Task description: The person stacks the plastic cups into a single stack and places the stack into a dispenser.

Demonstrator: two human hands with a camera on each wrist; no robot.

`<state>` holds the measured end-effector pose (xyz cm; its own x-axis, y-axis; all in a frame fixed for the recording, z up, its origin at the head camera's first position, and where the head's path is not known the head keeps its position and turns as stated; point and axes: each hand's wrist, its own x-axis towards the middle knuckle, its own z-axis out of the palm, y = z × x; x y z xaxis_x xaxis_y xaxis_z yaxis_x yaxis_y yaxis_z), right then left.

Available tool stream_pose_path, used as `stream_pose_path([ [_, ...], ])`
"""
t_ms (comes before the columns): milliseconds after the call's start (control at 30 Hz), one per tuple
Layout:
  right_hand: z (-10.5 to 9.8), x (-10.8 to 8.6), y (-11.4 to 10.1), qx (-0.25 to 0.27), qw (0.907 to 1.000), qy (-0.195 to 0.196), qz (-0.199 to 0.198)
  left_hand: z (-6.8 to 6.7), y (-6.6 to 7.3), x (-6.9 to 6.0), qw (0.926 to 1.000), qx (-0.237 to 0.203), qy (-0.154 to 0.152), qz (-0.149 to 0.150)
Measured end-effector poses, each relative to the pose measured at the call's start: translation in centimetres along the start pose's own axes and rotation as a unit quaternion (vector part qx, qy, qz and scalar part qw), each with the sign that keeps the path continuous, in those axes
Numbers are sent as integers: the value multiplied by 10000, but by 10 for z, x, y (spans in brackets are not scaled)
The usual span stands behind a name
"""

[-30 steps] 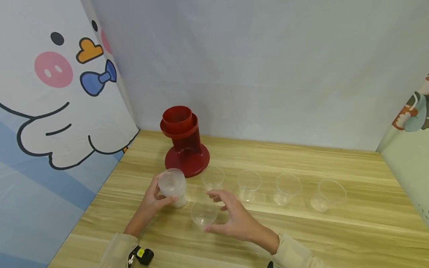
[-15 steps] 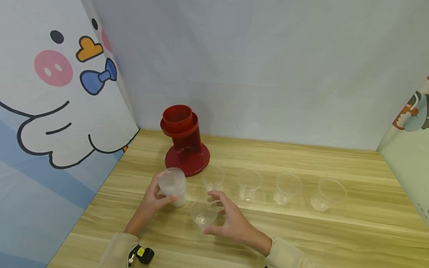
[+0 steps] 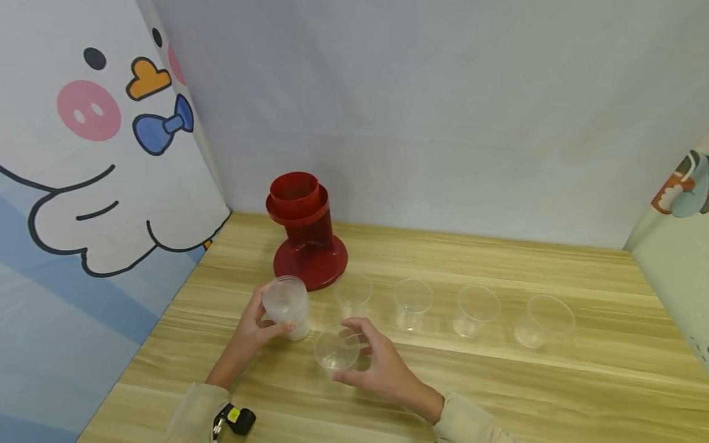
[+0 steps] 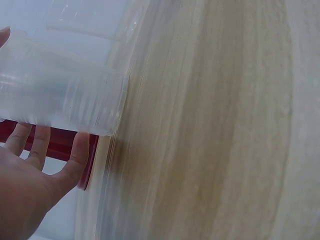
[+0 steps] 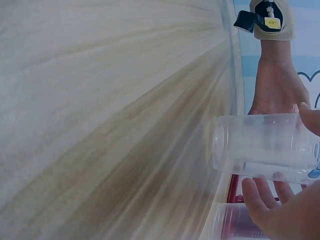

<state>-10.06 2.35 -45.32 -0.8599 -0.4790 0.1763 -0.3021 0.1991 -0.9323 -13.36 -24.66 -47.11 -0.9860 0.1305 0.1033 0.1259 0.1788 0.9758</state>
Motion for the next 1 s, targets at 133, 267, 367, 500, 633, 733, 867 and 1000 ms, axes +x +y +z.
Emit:
stream_pose_path([
  [133,-2,-1,-13,108,9999,27,-14,0,0,0,10000,25,20,-24],
  [267,-3,-1,-12,84,10000,21,-32,0,0,0,10000,28,5,-35],
  [367,-3,0,-3,-20,10000,32,-46,0,0,0,10000,16,1,-14],
  [500,-4,0,3,-48,9999,53,-136,1,-1,0,10000,8,14,42],
  [633,-6,1,2,-44,9998,60,-175,1,-1,0,10000,11,30,49],
  [733,-7,2,0,-70,9998,85,-158,1,-1,0,10000,18,36,32],
  [867,-9,2,-2,-101,9998,79,-134,1,0,0,10000,14,18,16],
  [1000,-12,4,-4,-101,9998,69,-186,1,2,0,10000,-6,8,9],
])
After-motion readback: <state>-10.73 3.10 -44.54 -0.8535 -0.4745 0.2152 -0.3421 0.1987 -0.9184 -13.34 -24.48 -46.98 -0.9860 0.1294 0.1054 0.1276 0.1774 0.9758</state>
